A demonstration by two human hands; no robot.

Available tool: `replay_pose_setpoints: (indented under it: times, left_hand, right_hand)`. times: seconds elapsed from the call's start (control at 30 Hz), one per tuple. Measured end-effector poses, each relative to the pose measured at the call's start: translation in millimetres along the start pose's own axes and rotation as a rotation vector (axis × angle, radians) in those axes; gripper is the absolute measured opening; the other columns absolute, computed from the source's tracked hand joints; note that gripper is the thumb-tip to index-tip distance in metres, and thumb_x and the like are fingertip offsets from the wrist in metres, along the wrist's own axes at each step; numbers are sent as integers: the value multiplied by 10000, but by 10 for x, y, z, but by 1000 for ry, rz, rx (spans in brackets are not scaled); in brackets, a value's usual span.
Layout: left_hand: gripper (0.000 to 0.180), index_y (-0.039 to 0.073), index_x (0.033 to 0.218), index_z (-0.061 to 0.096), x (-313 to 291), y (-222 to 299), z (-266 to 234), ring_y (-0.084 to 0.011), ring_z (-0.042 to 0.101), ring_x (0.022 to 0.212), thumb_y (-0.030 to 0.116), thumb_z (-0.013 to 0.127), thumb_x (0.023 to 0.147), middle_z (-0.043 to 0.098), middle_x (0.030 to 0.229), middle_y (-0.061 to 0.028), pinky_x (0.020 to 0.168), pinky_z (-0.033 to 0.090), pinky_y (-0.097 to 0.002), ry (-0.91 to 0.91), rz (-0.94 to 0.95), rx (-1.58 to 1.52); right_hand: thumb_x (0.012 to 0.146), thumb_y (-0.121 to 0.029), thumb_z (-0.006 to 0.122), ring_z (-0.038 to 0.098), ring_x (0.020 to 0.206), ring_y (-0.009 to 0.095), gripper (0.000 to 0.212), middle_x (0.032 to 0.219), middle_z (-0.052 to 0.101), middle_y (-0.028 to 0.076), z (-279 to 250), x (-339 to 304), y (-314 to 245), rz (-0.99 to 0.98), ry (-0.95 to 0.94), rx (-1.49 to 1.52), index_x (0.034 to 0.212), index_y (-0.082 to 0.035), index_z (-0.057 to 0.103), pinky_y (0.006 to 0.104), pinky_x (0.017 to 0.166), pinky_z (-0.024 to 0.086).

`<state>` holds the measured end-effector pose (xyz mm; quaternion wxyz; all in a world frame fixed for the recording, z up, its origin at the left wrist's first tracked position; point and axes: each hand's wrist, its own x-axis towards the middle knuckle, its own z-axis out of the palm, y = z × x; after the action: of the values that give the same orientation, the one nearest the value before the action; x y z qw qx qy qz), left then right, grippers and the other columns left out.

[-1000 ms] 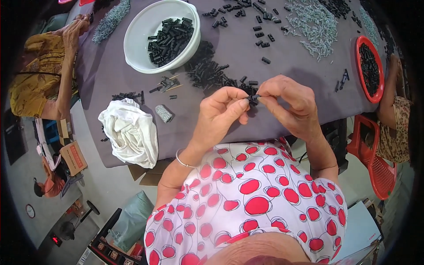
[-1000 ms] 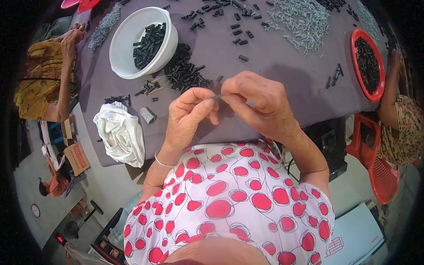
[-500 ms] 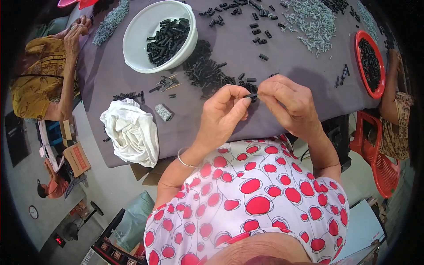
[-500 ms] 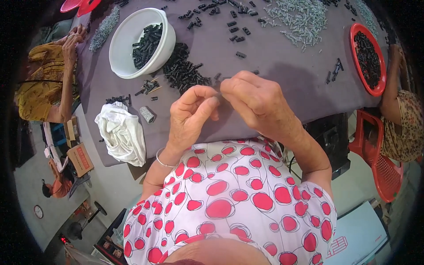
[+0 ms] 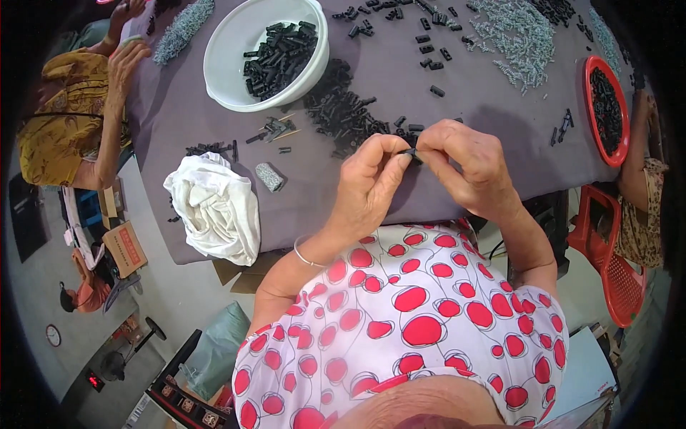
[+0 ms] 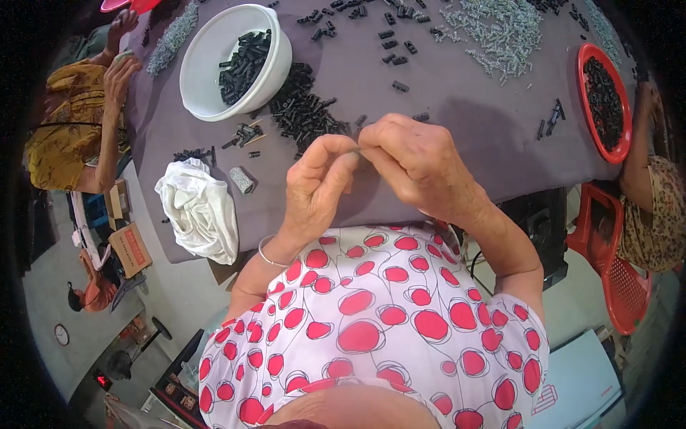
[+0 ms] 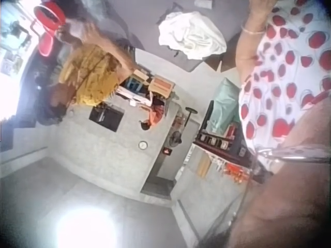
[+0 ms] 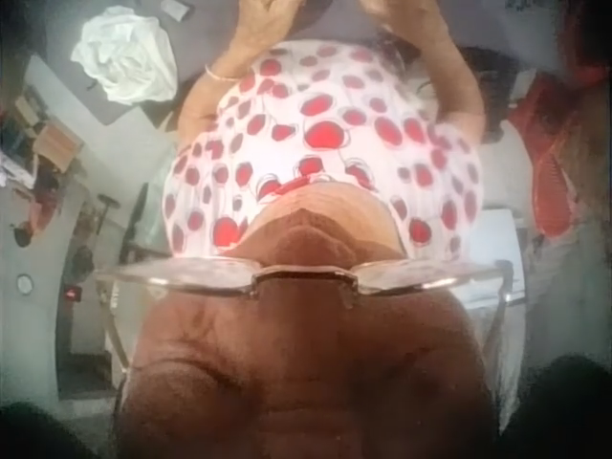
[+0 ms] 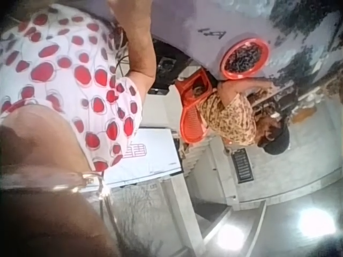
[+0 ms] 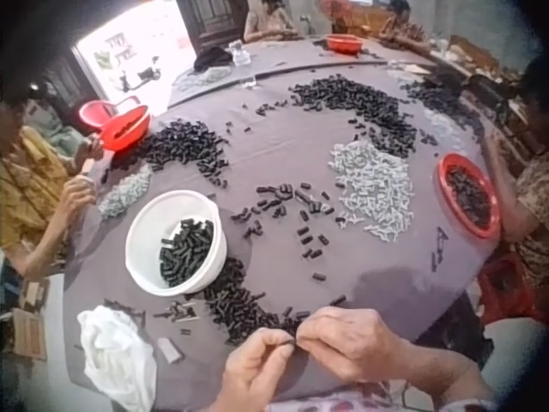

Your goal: Manually assemble small black plastic parts by joining them together with pins or rings.

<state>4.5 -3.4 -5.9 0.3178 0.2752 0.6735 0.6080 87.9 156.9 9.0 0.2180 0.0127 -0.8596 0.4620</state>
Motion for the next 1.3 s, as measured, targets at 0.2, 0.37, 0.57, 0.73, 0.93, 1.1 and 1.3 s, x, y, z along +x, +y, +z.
replay_pose_setpoints:
  times: [0.2,0.37,0.57,0.73,0.93,1.1,1.3]
  left_hand:
    - [138,-4,984,610,111,-76,-13,-61,526,635,120,577,935,598,791,-5,568,450,-190,-21,-213,-384]
    - [159,9,1029,640,185,-46,-18,-111,637,749,115,597,918,669,913,-74,599,511,-219,-58,-332,-793]
    - [165,18,1048,634,233,-56,-4,-169,666,816,97,581,913,673,985,-112,646,574,-288,-102,-506,-1007]
    - [174,11,1057,632,207,-30,7,-179,669,812,84,582,907,671,993,-113,646,575,-290,-119,-510,-1024]
    - [149,-23,984,661,197,51,81,-136,641,752,84,618,891,674,895,-92,659,536,-257,-44,-339,-773]
    - [125,-32,922,672,201,34,108,-117,616,708,76,623,881,668,810,-76,667,501,-234,23,-280,-693]
    - [100,-28,864,671,208,14,88,-105,611,675,67,643,852,663,783,-59,638,505,-228,71,-360,-664]
  right_hand:
    - [741,55,651,629,749,281,280,912,626,130,132,-68,-28,68,113,-28,1005,-9,586,345,636,510]
    - [699,55,677,624,809,288,419,1008,611,154,229,-73,-8,12,216,-138,1101,12,567,343,662,519]
    - [673,90,674,616,814,282,453,1012,609,176,292,-95,87,-47,306,-190,1109,39,563,329,663,520]
    - [664,125,663,625,813,292,428,1004,624,175,255,-133,77,-49,309,-93,1078,46,585,346,686,534]
    - [659,141,659,639,893,322,444,1017,631,188,288,-139,162,-193,360,-112,1086,50,578,363,727,539]
    - [641,82,703,632,842,312,457,979,629,169,334,-125,95,-173,378,-204,1079,41,578,357,696,540]
    - [630,-83,737,607,691,255,416,821,597,98,250,-104,61,-108,243,-461,1008,10,590,326,569,513]
